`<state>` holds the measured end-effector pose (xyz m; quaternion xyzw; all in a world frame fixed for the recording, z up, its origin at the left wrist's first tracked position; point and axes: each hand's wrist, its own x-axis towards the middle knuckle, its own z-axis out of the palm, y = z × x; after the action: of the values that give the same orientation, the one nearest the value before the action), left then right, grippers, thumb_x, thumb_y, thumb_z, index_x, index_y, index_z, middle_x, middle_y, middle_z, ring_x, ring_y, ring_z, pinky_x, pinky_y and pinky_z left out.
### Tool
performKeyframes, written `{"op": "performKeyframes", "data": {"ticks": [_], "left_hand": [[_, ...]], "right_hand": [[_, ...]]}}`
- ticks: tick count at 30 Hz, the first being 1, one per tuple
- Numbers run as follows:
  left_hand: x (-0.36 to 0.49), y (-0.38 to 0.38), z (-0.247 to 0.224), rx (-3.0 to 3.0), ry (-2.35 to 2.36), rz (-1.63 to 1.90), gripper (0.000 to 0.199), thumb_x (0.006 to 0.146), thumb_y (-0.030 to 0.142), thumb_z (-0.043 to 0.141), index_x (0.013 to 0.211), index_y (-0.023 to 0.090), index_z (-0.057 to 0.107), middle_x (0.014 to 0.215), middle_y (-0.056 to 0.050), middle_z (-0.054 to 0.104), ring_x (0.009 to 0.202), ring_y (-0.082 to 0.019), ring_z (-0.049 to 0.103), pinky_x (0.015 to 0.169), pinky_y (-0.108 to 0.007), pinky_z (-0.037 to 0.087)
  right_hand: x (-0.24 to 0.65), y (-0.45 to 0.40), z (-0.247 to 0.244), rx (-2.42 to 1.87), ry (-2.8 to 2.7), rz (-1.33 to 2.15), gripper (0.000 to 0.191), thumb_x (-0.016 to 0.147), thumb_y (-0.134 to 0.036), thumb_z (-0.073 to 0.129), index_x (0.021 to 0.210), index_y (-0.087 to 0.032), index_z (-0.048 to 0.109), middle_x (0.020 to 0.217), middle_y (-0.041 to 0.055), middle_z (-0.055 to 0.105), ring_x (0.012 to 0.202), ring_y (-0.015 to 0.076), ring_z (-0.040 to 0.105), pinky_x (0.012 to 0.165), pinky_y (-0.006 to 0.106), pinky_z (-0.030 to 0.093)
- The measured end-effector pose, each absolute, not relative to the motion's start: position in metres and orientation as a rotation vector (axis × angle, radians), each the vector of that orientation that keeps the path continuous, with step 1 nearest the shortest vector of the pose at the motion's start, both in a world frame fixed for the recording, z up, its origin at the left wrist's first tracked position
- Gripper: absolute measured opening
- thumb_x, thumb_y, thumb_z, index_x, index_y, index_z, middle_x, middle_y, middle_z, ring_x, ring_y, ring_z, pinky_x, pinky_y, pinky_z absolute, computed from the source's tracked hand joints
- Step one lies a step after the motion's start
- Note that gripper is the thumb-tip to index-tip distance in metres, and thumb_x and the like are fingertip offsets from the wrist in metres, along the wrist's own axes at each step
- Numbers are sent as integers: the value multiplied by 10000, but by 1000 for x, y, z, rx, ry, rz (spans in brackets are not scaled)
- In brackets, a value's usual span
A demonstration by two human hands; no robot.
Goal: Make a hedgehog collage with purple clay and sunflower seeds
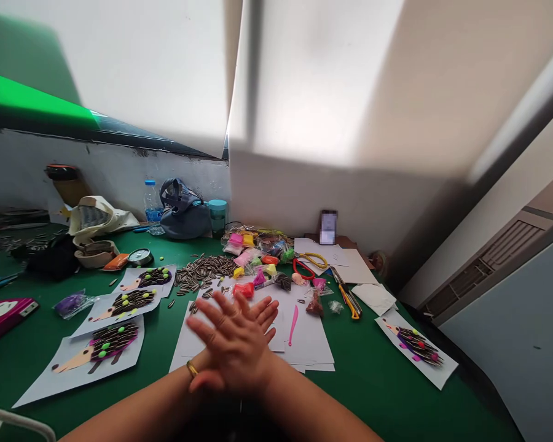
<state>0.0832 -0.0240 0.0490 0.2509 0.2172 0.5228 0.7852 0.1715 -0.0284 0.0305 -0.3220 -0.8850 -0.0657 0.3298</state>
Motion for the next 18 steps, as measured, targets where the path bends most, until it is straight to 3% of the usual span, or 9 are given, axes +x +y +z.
{"op": "performKeyframes", "data": {"ticks": [3,6,8,10,14,18], "left_hand": [[78,-28,52,543,403,955,494,876,621,528,1199,271,658,1231,-94,652,1275,-302,512,1026,-435,436],[67,-25,52,526,372,821,427,895,541,568,1115,197,692,1184,-110,665,1171,-225,590,1021,-328,440],[61,-20,48,590,434,806,311,839,320,711,1127,205,684,1175,-92,672,1114,-191,618,1016,-305,435],[58,-15,43,692,538,813,379,754,211,792,1117,177,688,1139,-102,684,1056,-189,637,967,-291,455],[58,-9,33,746,710,954,401,661,280,869,994,157,682,928,-46,683,825,-140,645,762,-249,480],[59,-9,26,766,696,1098,503,651,320,875,1052,194,598,736,49,589,663,-80,567,637,-202,418]], "right_hand": [[190,-3,36,-1023,-2221,-205,728,894,-713,326,1488,-293,350,1556,40,342,1473,313,178,1195,542,43],[216,18,31,-1276,-2073,-204,608,973,-584,259,1486,-268,338,1572,63,305,1488,287,117,1180,572,23],[229,21,24,-1300,-2013,-161,567,995,-528,251,1477,-246,347,1560,79,324,1484,290,127,1171,596,60],[236,19,17,-1255,-1961,-80,519,1008,-475,272,1455,-234,378,1533,87,368,1472,287,178,1172,593,108],[236,6,10,-1138,-1788,121,405,1011,-391,334,1357,-248,490,1427,87,490,1388,263,355,1142,533,279],[226,-8,11,-947,-1822,256,373,954,-447,492,1265,-259,572,1298,97,571,1251,270,489,1067,484,401]]}}
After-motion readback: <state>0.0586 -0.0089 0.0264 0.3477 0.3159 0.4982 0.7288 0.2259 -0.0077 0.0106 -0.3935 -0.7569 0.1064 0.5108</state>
